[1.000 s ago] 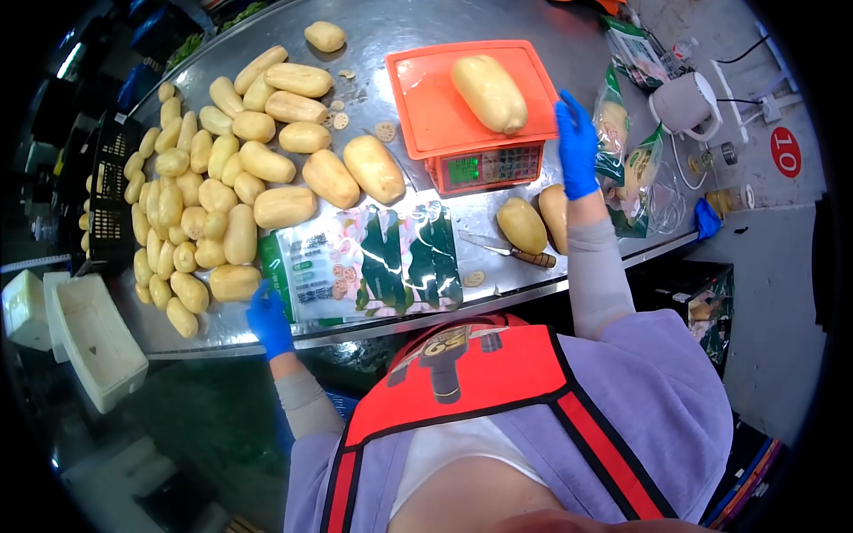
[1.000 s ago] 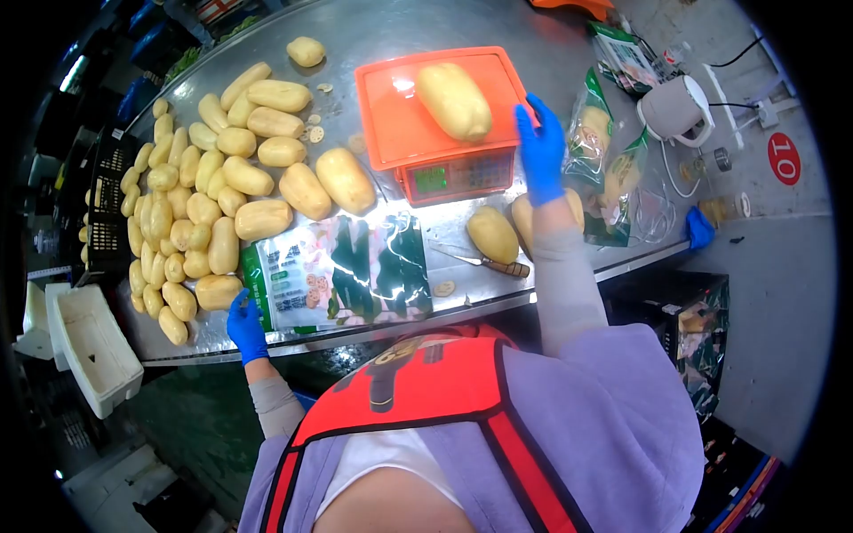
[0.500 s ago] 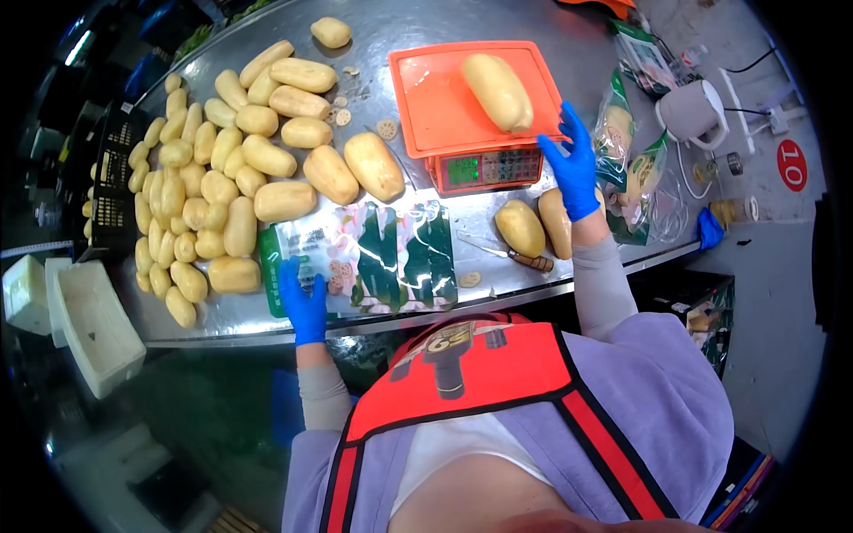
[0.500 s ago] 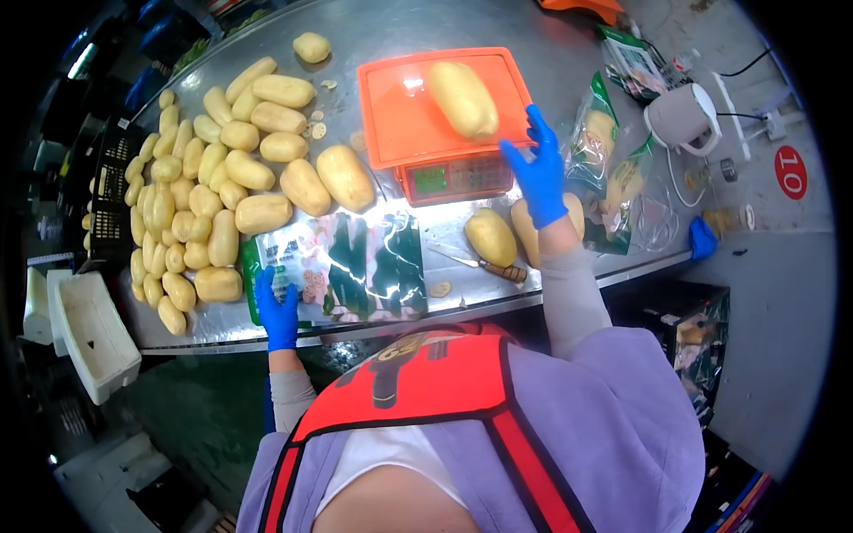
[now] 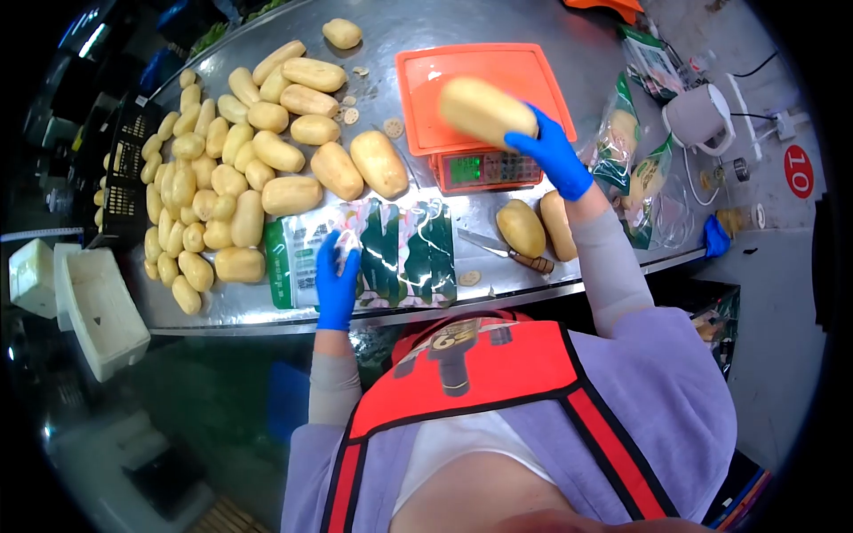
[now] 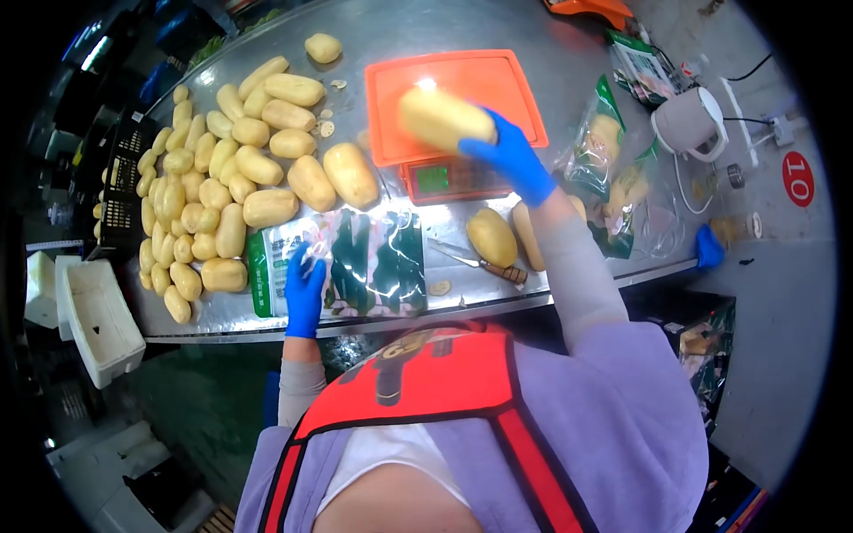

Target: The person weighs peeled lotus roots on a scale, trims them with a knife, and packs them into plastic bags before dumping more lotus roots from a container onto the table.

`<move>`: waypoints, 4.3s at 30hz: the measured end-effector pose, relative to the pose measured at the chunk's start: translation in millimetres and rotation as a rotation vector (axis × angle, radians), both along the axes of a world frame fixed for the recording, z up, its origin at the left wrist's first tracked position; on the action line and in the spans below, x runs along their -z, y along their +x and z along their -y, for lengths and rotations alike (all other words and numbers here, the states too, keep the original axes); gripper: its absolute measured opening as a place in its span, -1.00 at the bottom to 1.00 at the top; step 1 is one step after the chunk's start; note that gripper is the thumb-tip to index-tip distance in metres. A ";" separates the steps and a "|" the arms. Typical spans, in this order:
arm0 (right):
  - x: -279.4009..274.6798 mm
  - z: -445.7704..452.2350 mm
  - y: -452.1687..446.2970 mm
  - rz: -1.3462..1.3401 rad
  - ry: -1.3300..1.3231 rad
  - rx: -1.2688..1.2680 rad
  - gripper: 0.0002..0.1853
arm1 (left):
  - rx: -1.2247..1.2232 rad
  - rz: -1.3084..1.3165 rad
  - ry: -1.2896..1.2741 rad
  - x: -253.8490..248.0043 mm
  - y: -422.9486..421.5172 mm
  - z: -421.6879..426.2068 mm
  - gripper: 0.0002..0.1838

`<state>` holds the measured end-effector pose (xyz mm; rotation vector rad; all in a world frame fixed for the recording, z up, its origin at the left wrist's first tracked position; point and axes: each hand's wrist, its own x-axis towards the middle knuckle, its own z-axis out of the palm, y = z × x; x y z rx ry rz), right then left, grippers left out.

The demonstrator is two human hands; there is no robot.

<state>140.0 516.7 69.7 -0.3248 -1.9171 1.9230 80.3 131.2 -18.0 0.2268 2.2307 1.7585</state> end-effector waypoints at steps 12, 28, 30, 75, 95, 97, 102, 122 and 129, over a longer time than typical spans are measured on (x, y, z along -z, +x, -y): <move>-37.2 92.8 69.4 0.388 -0.212 -0.442 -0.50 | 0.902 1.080 0.639 -92.3 16.6 -74.7 -0.08; 90.9 91.0 161.3 0.857 1.330 0.134 -0.60 | 0.633 0.899 0.860 -83.6 37.1 -26.4 -0.05; 94.0 92.4 158.2 0.827 1.413 0.119 -0.61 | 0.643 0.808 0.820 -90.2 36.9 -26.5 -0.04; -53.2 161.1 87.3 -0.212 1.221 0.145 -0.44 | 0.494 -0.076 0.210 -125.4 40.7 -21.7 0.01; -35.6 167.3 43.3 0.169 -0.137 -0.134 -0.53 | 0.472 -0.141 0.232 -119.1 38.0 -20.2 0.01; -3.0 135.9 28.1 0.404 -0.265 -0.097 -0.54 | 0.451 -0.108 0.300 -128.6 43.9 -23.1 -0.05; 14.8 145.9 43.7 0.426 -0.170 -0.261 -0.66 | 0.356 -0.004 0.299 -110.9 36.4 -12.8 -0.10; -52.6 189.6 40.2 0.092 -0.219 -0.266 -0.46 | 0.360 0.882 1.060 -130.9 35.5 -7.3 -0.18; -61.3 158.6 64.5 -0.088 0.491 -0.174 -0.55 | 0.379 0.733 1.039 -153.6 29.1 5.3 -0.03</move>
